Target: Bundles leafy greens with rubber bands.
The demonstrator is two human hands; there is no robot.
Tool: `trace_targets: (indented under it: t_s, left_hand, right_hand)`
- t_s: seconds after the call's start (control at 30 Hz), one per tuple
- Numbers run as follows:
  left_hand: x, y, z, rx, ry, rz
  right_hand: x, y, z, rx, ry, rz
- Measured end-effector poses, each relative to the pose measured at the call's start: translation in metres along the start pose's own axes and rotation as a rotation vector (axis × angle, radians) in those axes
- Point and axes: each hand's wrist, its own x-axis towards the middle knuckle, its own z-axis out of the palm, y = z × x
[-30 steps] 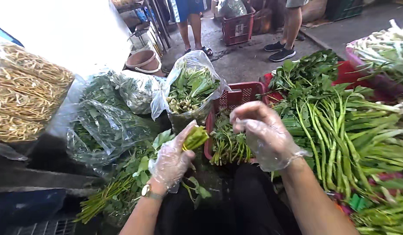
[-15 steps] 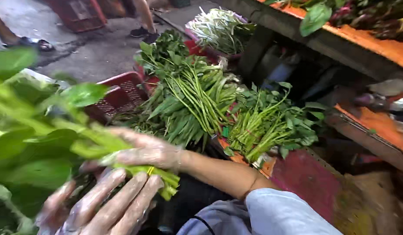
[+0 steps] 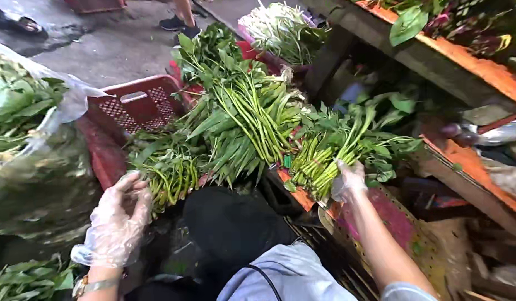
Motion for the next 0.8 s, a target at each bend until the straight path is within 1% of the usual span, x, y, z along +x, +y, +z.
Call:
trace_targets:
  t_s: [0.07, 0.1, 0.17, 0.2, 0.3, 0.37, 0.4, 0.43, 0.5, 0.53, 0.6, 0.7, 0.73, 0.77, 0.8]
  left_hand:
    - [-0.002, -0.007, -0.010, 0.006, -0.020, -0.105]
    - [-0.003, -0.010, -0.014, -0.003, -0.016, -0.159]
    - [-0.004, -0.018, -0.021, -0.039, 0.007, -0.240]
    - [-0.004, -0.021, -0.024, -0.047, 0.017, -0.262]
    - [-0.006, -0.034, -0.029, -0.027, 0.052, -0.288]
    - [-0.008, -0.043, -0.032, -0.016, 0.075, -0.290]
    - [-0.008, -0.045, -0.033, -0.019, 0.088, -0.299]
    - [-0.009, -0.045, -0.034, -0.026, 0.103, -0.314]
    - [-0.010, -0.038, -0.038, -0.040, 0.151, -0.357]
    - [-0.010, -0.034, -0.039, -0.054, 0.179, -0.372]
    - [-0.010, -0.030, -0.043, -0.096, 0.251, -0.423]
    - [-0.009, -0.030, -0.050, -0.145, 0.345, -0.515]
    - [-0.009, -0.030, -0.053, -0.137, 0.353, -0.541]
    - [-0.007, -0.031, -0.055, -0.117, 0.347, -0.569]
    - [-0.005, -0.032, -0.058, -0.090, 0.316, -0.603]
  right_hand:
    - [0.014, -0.004, -0.003, -0.108, -0.091, 0.111]
    - [0.021, -0.008, -0.007, -0.188, -0.146, 0.130]
    - [0.036, -0.013, -0.018, -0.390, -0.256, 0.094]
    - [0.040, -0.017, -0.023, -0.500, -0.277, 0.060]
    - [0.041, -0.036, -0.038, -0.832, -0.246, -0.024]
    - [0.029, -0.058, -0.043, -1.016, -0.295, -0.065]
    - [0.019, -0.072, -0.045, -1.059, -0.333, -0.106]
    - [0.008, -0.084, -0.046, -1.064, -0.355, -0.194]
    - [-0.007, -0.097, -0.037, -0.927, -0.371, -0.444]
    - [-0.012, -0.102, -0.025, -0.849, -0.402, -0.540]
    - [-0.019, -0.102, 0.013, -0.735, -0.543, -0.745]
    - [-0.044, -0.101, 0.095, -0.577, -0.866, -1.074]
    - [-0.060, -0.103, 0.124, -0.503, -0.975, -1.138]
    - [-0.076, -0.106, 0.154, -0.427, -1.086, -1.158]
    - [-0.091, -0.111, 0.184, -0.375, -1.200, -1.125]
